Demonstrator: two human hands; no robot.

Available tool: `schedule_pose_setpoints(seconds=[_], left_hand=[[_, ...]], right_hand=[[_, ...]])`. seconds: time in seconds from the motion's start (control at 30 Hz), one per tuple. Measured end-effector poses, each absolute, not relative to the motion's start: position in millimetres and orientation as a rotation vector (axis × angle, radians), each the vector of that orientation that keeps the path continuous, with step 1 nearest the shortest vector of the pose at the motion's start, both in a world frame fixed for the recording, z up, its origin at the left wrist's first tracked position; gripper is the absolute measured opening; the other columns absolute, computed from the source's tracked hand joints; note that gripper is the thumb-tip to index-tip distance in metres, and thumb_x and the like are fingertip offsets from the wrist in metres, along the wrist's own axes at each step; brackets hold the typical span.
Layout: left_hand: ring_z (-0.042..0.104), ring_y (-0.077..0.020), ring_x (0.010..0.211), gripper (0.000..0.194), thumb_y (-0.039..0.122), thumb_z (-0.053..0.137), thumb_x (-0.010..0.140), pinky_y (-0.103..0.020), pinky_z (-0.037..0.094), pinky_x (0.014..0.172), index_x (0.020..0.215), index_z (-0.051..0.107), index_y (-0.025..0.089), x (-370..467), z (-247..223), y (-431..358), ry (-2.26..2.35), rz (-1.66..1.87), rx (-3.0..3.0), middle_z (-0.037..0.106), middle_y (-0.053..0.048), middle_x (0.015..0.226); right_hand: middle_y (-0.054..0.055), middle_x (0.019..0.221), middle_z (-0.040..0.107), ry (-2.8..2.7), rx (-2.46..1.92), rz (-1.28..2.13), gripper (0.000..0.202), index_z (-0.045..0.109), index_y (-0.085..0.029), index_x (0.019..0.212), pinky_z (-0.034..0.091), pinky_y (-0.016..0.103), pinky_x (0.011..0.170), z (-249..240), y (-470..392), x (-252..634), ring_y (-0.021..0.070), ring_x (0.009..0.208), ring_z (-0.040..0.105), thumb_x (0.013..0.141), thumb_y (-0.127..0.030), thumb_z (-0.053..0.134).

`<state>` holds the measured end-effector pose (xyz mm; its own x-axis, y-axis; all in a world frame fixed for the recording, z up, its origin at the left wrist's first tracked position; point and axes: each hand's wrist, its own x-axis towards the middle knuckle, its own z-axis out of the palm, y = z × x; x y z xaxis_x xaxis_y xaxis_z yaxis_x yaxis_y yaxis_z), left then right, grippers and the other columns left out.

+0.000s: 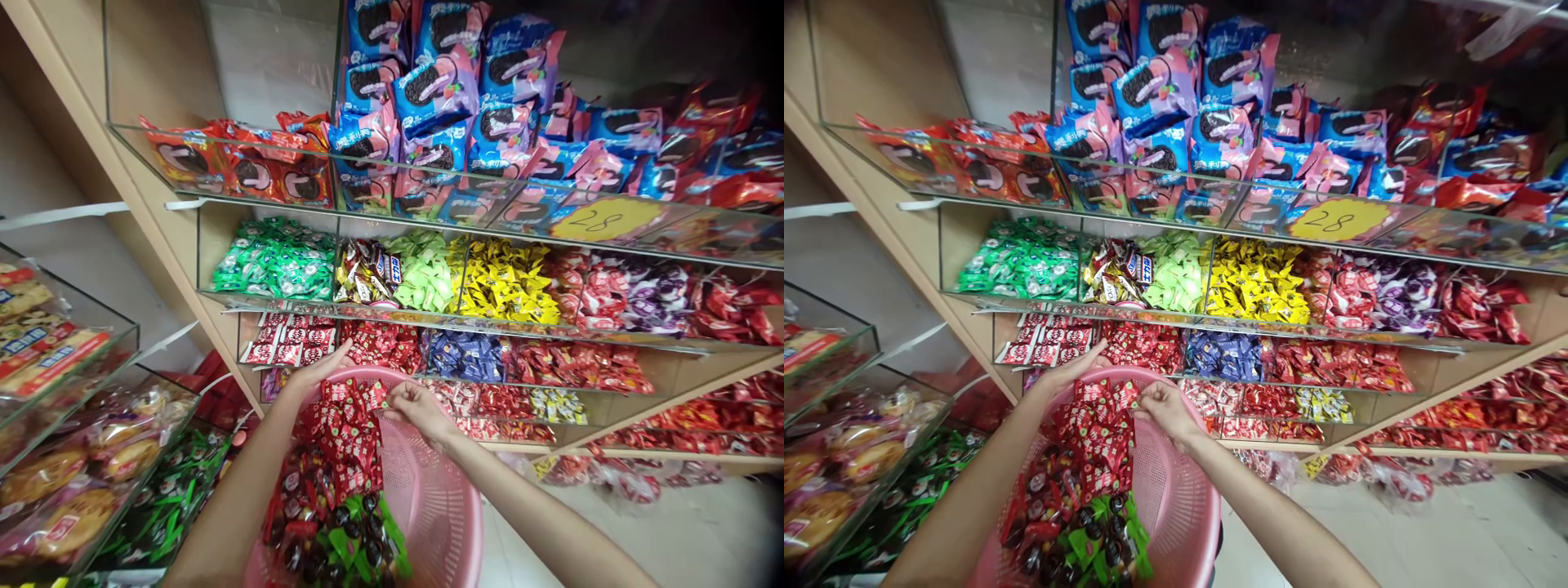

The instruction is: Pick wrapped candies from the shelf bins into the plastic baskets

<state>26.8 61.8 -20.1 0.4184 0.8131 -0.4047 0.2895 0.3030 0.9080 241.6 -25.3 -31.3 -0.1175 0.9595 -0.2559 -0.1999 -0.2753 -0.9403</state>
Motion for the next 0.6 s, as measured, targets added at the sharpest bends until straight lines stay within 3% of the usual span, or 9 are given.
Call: schedule_pose_setpoints(seconds=[0.37,0.6], left_hand=[[0.048,-0.0155,0.058,0.072,0.083,0.029,0.068,-0.029,0.038,0.063,0.071,0.063,0.019,26.3,-19.7,61.0,1.147,0.470,1.275,0.057,0.000,0.061],[0.048,-0.0156,0.056,0.074,0.083,0.027,0.069,-0.028,0.037,0.060,0.069,0.063,0.019,28.7,-11.6,61.2,1.138,0.412,1.326,0.057,0.000,0.060]], right_hand=[[-0.005,0.064,0.052,-0.995,-1.217,1.565,0.022,0.052,-0.019,0.061,0.055,0.028,0.068,-42.9,-30.6,238.3,0.0087,0.059,0.053,0.057,-0.024,0.072],[-0.007,0.055,0.048,-1.080,-1.273,1.511,0.026,0.048,-0.019,0.056,0.053,0.023,0.058,-46.7,-30.1,236.9,0.0071,0.051,0.049,0.056,-0.021,0.074]])
